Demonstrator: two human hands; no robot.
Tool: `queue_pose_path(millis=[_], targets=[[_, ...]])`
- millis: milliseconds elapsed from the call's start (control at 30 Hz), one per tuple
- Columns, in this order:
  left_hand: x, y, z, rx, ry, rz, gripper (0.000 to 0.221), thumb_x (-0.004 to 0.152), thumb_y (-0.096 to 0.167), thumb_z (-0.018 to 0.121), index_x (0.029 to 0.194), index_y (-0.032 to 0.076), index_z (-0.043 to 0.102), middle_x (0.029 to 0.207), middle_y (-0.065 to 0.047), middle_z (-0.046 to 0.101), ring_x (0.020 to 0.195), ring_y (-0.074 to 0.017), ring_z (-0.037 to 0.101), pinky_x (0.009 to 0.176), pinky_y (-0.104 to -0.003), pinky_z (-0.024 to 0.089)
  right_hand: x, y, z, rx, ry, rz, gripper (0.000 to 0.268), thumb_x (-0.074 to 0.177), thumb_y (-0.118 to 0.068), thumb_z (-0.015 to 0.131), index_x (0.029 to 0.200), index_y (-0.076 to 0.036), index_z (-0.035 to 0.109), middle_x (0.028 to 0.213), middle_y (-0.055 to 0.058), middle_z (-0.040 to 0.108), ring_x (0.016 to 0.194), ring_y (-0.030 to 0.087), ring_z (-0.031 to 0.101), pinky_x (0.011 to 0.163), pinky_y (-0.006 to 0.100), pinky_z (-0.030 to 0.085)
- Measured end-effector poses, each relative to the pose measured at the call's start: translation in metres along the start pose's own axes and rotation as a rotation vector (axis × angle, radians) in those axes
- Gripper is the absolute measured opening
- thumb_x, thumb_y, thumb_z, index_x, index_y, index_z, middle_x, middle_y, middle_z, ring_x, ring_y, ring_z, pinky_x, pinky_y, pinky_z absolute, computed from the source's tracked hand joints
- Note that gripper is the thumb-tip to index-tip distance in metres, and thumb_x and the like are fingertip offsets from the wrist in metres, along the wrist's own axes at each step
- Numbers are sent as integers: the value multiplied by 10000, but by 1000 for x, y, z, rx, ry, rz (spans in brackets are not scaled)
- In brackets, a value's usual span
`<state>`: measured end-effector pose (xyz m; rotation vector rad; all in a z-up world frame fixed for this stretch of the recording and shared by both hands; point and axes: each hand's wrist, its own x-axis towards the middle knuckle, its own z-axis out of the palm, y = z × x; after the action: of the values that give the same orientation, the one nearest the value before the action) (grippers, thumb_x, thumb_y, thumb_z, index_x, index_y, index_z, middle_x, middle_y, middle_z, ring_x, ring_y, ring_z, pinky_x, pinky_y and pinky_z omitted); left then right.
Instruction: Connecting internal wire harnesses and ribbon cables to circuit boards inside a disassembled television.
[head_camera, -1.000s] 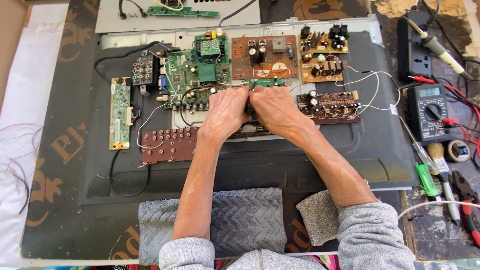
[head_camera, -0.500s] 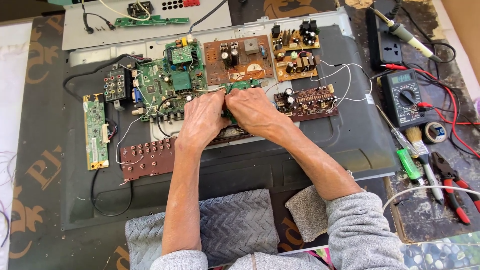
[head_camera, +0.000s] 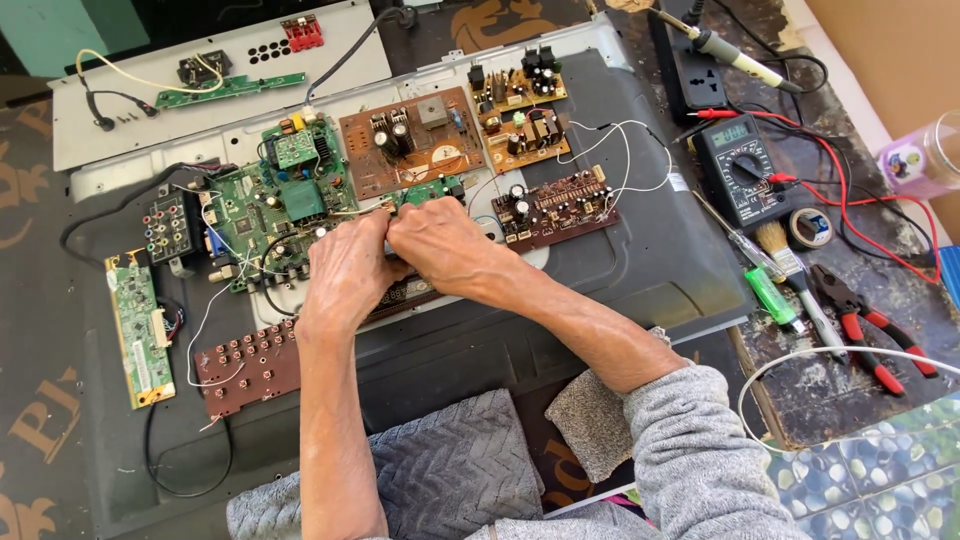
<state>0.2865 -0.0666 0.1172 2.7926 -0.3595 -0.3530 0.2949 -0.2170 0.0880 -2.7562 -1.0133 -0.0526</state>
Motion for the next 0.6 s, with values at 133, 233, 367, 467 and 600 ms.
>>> queue_pose_path(millis=[133,233,367,467,600], targets=[[-2,0,0,14,0,2,328,758,107,866,1003,55,653,932,-149,721,981,-429,729,895,-618,545,0,0,9,19,50,3,195,971,53,502,924,-97,618,831,134,722,628,196,640,676,334,553],[-4,5,-6,-28,10,15,276,773,123,856,955,59,658,894,-143,716,954,-423,730,895,-616,540,2,0,7,-12,26,34,200,967,45,507,917,-110,623,811,110,723,606,171,610,670,298,547],[-6,4,-8,-63,20,35,289,766,143,842,941,26,643,889,-203,715,973,-502,706,858,-649,532,4,4,14,17,37,23,216,983,27,477,914,-144,590,791,91,706,582,162,577,653,282,524],[-2,0,-5,-45,5,21,304,763,169,851,939,42,639,881,-179,719,963,-474,719,859,-631,542,6,7,22,35,31,22,222,988,18,461,912,-150,584,796,88,704,562,143,540,631,271,506],[-3,2,-6,-3,-17,-11,330,736,132,879,964,73,648,899,-140,747,957,-425,747,885,-604,553,6,2,18,-36,13,16,217,970,32,485,886,-140,587,806,88,706,565,132,536,619,272,498]])
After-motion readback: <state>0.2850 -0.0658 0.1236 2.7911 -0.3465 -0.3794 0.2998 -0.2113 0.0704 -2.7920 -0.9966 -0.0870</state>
